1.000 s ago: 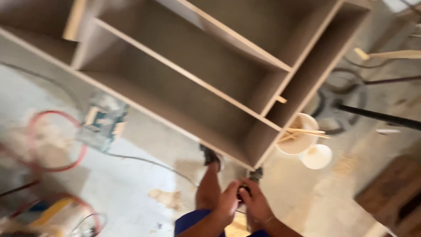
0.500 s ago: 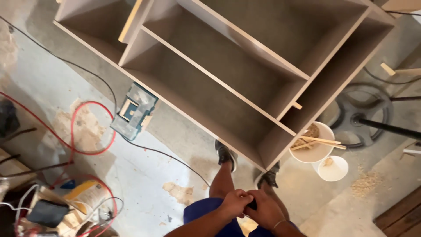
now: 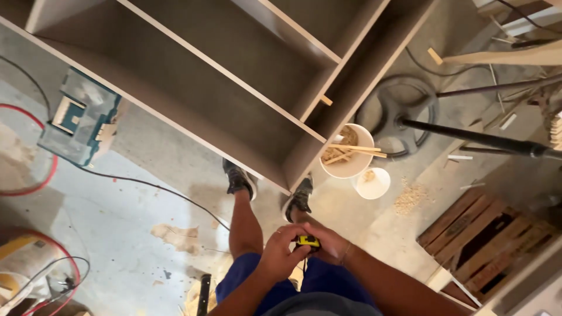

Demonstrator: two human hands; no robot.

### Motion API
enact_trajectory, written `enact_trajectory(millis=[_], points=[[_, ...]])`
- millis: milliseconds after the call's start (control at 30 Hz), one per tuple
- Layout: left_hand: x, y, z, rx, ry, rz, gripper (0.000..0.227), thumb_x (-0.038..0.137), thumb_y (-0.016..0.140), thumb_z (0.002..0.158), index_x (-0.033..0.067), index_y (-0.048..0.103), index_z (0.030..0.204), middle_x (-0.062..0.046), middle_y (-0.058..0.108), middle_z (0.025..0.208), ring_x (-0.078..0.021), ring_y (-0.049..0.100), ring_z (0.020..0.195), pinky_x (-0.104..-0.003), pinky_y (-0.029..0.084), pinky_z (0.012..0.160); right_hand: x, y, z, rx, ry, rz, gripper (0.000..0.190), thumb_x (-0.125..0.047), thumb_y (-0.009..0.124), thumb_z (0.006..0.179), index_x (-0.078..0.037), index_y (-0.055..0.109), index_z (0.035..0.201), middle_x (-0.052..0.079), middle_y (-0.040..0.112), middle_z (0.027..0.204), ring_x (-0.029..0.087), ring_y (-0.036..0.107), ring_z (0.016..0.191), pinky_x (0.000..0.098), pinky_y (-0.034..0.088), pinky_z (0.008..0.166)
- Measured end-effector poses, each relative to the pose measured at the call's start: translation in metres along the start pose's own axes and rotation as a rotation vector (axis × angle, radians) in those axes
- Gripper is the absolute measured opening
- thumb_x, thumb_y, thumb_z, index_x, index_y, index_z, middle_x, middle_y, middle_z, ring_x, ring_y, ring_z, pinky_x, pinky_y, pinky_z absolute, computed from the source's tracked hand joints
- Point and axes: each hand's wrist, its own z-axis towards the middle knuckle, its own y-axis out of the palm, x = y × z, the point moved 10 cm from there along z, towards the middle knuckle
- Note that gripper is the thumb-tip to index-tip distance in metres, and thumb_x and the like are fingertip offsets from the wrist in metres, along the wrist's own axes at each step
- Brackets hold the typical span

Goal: Measuring the internal dimensions of a wooden shelving unit using a tape measure

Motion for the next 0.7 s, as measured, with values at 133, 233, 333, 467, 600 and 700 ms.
enact_trajectory(millis=[133,233,333,467,600,700], points=[[0.03,-0.013,0.002,0.148,0.179,0.242,0.042,0.037,0.068,0.088,0.0138,0.069,0.123,-0.01,0.076,0.111,-0.0346,0.068,0.101,-0.046,0.048,0.088,0.007,-0.038,0.019,0.065,-0.092,-0.083,0.037,-0.034,0.061,0.097,-0.005,0.066,0.12,0.015,0.071,0.095,0.021,0.064,0.07,0.0321,0.05,0.054],[-0.087,0.005,-0.016,0.131,-0.095,0.575,0.057,0.051,0.067,0.088,0.0101,0.066,0.128,-0.015,0.069,0.124,-0.0357,0.063,0.114,-0.049,0.047,0.099,-0.021,-0.061,0.046,0.121,-0.12,-0.374,0.042,-0.012,0.067,0.091,-0.009,0.067,0.134,0.009,0.07,0.133,0.022,0.064,0.121,0.0354,0.051,0.108],[-0.161,-0.005,-0.051,-0.241,-0.565,0.791,0.06,0.051,0.061,0.095,0.0207,0.051,0.146,-0.011,0.047,0.153,-0.0371,0.041,0.142,-0.055,0.03,0.116,-0.078,-0.114,0.071,0.362,-0.081,-0.53,0.061,-0.016,0.067,0.081,-0.021,0.062,0.142,0.007,0.071,0.107,0.019,0.064,0.094,0.0336,0.05,0.078],[-0.205,-0.026,-0.076,-0.05,-0.395,0.798,0.024,0.045,0.06,0.082,0.0239,0.073,0.085,-0.006,0.068,0.097,-0.0357,0.062,0.097,-0.052,0.045,0.087,-0.18,-0.093,0.05,0.581,-0.062,-0.757,0.082,-0.023,0.062,0.09,-0.017,0.025,0.163,0.013,0.067,0.126,0.027,0.062,0.113,0.0394,0.052,0.089],[-0.21,-0.035,-0.062,-0.116,-0.453,0.866,0.036,0.047,0.058,0.088,0.0141,0.072,0.091,-0.012,0.069,0.095,-0.0407,0.063,0.089,-0.054,0.044,0.087,-0.219,-0.133,0.084,0.716,-0.079,-0.821,0.099,-0.027,0.067,0.078,-0.016,0.02,0.164,0.021,0.047,0.153,0.034,0.053,0.129,0.0393,0.046,0.103],[-0.222,-0.032,-0.05,-0.187,-0.445,0.88,0.044,0.045,0.053,0.091,0.0087,0.073,0.105,-0.019,0.07,0.107,-0.0455,0.061,0.099,-0.056,0.043,0.097,-0.234,-0.147,0.099,0.787,-0.118,-0.906,0.077,-0.035,0.065,0.073,-0.015,0.041,0.143,0.016,0.052,0.149,0.036,0.052,0.133,0.0426,0.043,0.105]])
